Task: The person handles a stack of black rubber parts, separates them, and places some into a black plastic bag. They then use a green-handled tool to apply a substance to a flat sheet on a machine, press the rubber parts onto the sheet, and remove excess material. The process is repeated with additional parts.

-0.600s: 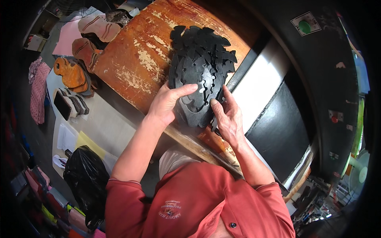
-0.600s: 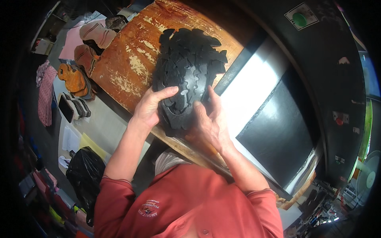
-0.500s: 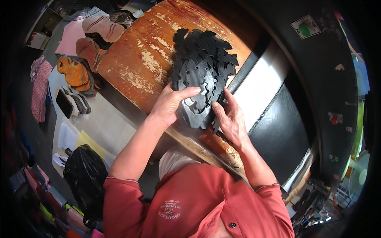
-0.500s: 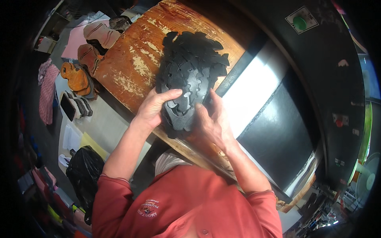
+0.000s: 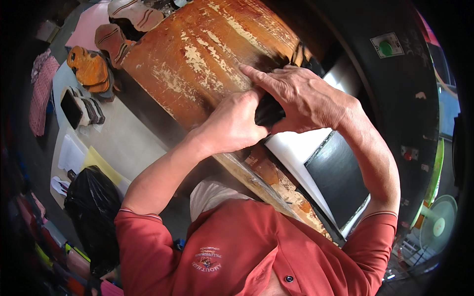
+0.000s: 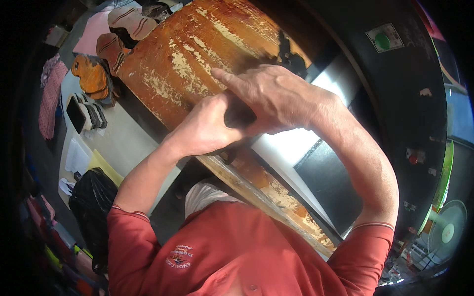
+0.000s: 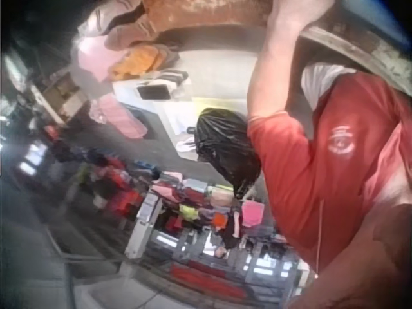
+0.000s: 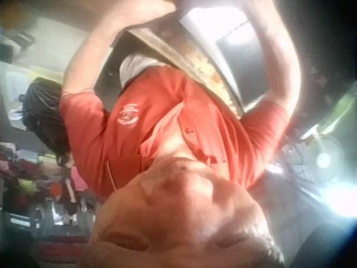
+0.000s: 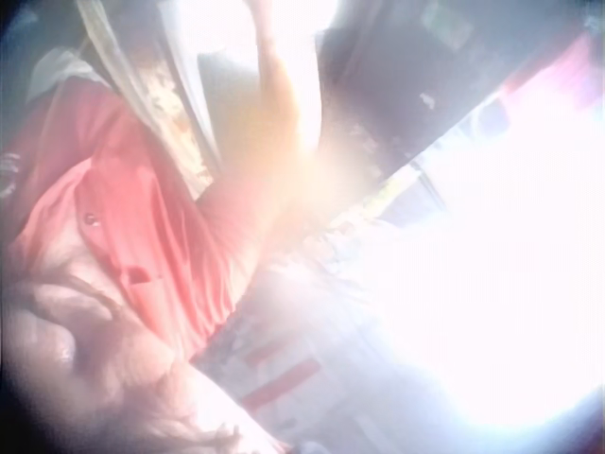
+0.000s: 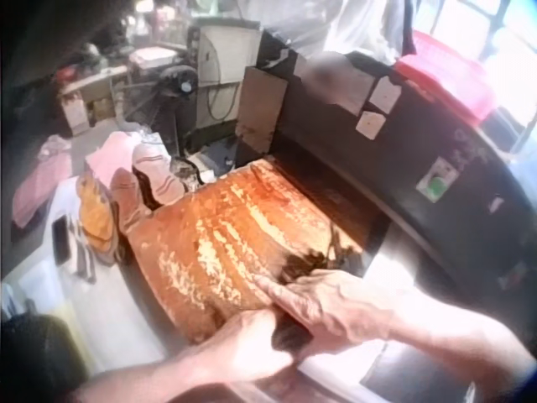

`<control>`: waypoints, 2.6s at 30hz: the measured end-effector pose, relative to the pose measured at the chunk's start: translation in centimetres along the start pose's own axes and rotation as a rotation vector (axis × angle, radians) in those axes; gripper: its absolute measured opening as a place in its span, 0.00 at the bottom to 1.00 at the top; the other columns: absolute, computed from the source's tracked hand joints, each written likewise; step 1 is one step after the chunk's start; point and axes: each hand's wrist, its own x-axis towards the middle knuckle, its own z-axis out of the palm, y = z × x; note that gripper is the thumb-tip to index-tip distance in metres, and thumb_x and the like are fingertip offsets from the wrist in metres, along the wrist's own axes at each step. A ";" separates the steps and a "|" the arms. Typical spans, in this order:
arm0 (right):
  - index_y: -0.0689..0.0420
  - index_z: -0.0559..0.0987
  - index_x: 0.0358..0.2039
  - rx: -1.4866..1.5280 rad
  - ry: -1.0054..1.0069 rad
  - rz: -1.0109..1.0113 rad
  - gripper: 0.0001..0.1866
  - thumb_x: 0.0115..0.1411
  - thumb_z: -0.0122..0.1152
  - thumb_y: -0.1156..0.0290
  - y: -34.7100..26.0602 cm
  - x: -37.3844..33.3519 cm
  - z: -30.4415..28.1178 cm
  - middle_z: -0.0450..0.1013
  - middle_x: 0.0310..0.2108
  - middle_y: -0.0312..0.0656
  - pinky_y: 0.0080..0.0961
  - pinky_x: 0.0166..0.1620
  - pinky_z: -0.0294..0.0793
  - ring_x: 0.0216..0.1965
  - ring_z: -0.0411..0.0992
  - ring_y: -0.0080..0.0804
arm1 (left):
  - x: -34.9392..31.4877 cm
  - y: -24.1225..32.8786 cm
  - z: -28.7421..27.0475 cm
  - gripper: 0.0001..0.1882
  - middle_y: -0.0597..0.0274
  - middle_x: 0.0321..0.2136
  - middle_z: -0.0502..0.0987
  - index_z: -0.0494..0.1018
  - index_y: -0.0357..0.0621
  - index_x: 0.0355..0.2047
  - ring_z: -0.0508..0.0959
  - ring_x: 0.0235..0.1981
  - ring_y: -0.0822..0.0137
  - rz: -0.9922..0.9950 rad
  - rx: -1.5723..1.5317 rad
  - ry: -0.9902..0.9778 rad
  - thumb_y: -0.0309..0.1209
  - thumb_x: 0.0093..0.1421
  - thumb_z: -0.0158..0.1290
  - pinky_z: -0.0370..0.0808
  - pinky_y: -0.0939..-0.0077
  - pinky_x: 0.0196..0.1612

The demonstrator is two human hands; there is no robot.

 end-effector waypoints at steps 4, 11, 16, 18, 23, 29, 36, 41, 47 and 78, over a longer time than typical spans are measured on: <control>0.63 0.64 0.72 0.014 -0.293 0.176 0.57 0.44 0.82 0.59 -0.3 1.1 -0.7 0.81 0.39 0.56 0.41 0.55 0.78 0.46 0.81 0.51 | -0.6 -1.3 1.2 0.38 0.37 0.54 0.81 0.69 0.31 0.61 0.81 0.58 0.46 -0.040 -0.024 0.071 0.36 0.55 0.71 0.78 0.57 0.60; 0.59 0.79 0.55 0.153 -0.204 0.003 0.38 0.41 0.82 0.66 2.1 0.5 1.5 0.81 0.39 0.50 0.41 0.60 0.76 0.52 0.80 0.47 | -6.0 -4.4 2.1 0.46 0.41 0.60 0.78 0.66 0.38 0.67 0.77 0.63 0.47 -0.021 0.083 0.258 0.37 0.51 0.75 0.74 0.56 0.66; 0.61 0.81 0.53 0.364 -0.157 0.024 0.35 0.42 0.82 0.69 2.7 -0.3 2.8 0.83 0.41 0.49 0.41 0.57 0.80 0.50 0.82 0.49 | -5.3 -4.6 4.1 0.32 0.43 0.44 0.85 0.74 0.39 0.57 0.87 0.46 0.51 0.051 -0.034 0.378 0.31 0.54 0.73 0.83 0.62 0.50; 0.61 0.81 0.52 0.318 -0.191 0.039 0.33 0.43 0.82 0.69 2.9 -0.5 2.7 0.84 0.40 0.50 0.39 0.49 0.84 0.43 0.84 0.49 | -5.0 -4.4 3.2 0.32 0.44 0.44 0.85 0.74 0.38 0.57 0.87 0.46 0.53 0.054 -0.073 0.316 0.31 0.53 0.73 0.83 0.63 0.50; 0.62 0.83 0.49 0.313 0.110 -0.017 0.29 0.47 0.83 0.65 2.6 -3.1 0.7 0.84 0.36 0.47 0.36 0.45 0.85 0.38 0.85 0.42 | -5.3 -3.7 -0.6 0.45 0.50 0.54 0.82 0.66 0.35 0.67 0.82 0.56 0.61 0.217 -0.605 0.152 0.32 0.52 0.76 0.78 0.66 0.60; 0.64 0.84 0.51 0.726 0.230 0.241 0.35 0.46 0.87 0.60 1.9 -5.2 -1.2 0.85 0.42 0.46 0.30 0.54 0.85 0.42 0.85 0.37 | -3.9 -6.4 -0.5 0.50 0.53 0.62 0.75 0.62 0.34 0.72 0.76 0.61 0.64 0.436 -1.079 0.043 0.45 0.57 0.74 0.73 0.66 0.67; 0.60 0.85 0.51 0.792 0.489 0.291 0.33 0.44 0.87 0.64 2.2 -6.8 -0.2 0.85 0.42 0.43 0.28 0.55 0.84 0.42 0.84 0.33 | -4.1 -7.3 2.8 0.27 0.55 0.61 0.76 0.69 0.30 0.66 0.78 0.57 0.68 0.086 -0.847 0.497 0.32 0.72 0.56 0.73 0.74 0.62; 0.58 0.86 0.50 0.637 0.539 0.327 0.36 0.42 0.87 0.53 3.2 -7.3 0.5 0.85 0.42 0.42 0.29 0.58 0.82 0.42 0.84 0.35 | -8.5 -5.5 6.9 0.32 0.44 0.65 0.72 0.67 0.37 0.69 0.74 0.65 0.55 0.113 -0.199 0.613 0.22 0.65 0.60 0.75 0.61 0.65; 0.60 0.86 0.51 0.654 0.562 0.378 0.39 0.41 0.86 0.51 3.3 -7.2 0.6 0.85 0.43 0.43 0.34 0.60 0.81 0.43 0.84 0.36 | -4.7 -5.2 5.9 0.08 0.60 0.29 0.84 0.82 0.34 0.35 0.82 0.31 0.70 0.060 -0.306 0.641 0.29 0.65 0.66 0.79 0.72 0.37; 0.62 0.81 0.56 1.294 0.884 0.338 0.32 0.52 0.83 0.66 -7.3 -8.3 2.3 0.83 0.47 0.42 0.32 0.55 0.80 0.47 0.80 0.32 | -2.6 4.7 -0.1 0.29 0.60 0.57 0.78 0.72 0.36 0.63 0.77 0.57 0.65 0.263 -0.964 0.115 0.26 0.63 0.65 0.73 0.70 0.63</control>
